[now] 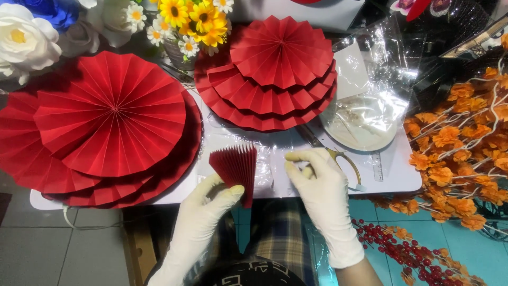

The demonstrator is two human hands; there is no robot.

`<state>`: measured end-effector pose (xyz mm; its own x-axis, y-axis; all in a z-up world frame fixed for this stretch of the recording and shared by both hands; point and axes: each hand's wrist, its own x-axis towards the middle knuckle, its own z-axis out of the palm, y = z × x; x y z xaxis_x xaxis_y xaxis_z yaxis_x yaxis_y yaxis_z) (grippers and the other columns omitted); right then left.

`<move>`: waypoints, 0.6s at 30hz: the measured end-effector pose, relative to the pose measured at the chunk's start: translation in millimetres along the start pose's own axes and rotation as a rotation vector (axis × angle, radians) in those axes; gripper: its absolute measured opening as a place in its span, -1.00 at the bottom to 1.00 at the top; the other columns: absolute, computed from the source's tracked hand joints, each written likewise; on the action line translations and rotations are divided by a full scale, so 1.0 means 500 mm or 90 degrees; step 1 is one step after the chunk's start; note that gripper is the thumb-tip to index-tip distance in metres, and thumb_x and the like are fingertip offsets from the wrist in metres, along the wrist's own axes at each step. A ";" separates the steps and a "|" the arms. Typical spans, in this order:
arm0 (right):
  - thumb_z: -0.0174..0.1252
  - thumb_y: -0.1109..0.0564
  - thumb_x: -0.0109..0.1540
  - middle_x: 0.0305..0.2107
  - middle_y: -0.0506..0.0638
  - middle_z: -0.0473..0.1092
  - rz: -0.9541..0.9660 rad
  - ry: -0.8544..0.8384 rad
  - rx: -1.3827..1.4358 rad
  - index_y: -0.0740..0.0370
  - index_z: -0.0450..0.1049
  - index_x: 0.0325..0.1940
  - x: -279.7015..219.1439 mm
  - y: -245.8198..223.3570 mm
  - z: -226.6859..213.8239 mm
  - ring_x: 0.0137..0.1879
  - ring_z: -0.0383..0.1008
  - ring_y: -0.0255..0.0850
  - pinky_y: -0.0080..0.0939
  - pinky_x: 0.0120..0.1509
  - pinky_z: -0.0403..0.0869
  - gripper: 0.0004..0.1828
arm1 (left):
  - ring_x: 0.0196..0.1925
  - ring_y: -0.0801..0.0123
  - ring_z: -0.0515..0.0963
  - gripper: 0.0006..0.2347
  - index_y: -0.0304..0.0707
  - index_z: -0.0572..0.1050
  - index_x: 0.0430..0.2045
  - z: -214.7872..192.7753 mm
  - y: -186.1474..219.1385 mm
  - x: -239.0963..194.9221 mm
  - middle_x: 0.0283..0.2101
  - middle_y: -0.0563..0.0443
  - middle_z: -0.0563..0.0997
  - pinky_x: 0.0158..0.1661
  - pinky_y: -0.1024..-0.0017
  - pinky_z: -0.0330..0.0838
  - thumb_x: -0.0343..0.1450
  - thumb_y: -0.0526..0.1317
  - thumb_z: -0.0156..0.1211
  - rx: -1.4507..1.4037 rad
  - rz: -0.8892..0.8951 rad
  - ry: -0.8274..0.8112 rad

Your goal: Assembling decorative red paper fans by folding paper and joining sections with adhesive.

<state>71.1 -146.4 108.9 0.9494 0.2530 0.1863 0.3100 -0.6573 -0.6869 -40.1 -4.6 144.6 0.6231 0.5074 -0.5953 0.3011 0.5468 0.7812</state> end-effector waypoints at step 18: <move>0.23 0.26 0.07 -0.63 0.12 0.41 0.311 -0.061 0.955 0.37 0.47 -0.49 -0.020 0.078 0.065 -0.41 0.52 -0.09 -0.37 -0.31 0.55 -0.89 | -0.10 0.22 0.57 -0.48 -0.24 0.40 -0.10 0.042 -0.028 0.044 -0.20 -0.08 0.60 0.06 0.32 0.43 0.03 -0.16 0.28 -0.044 0.156 -0.040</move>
<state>72.0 -151.8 57.3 0.9140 0.3157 -0.2548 -0.3975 0.5713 -0.7180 -15.3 -15.2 124.4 0.7157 0.5887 -0.3758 0.0877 0.4580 0.8846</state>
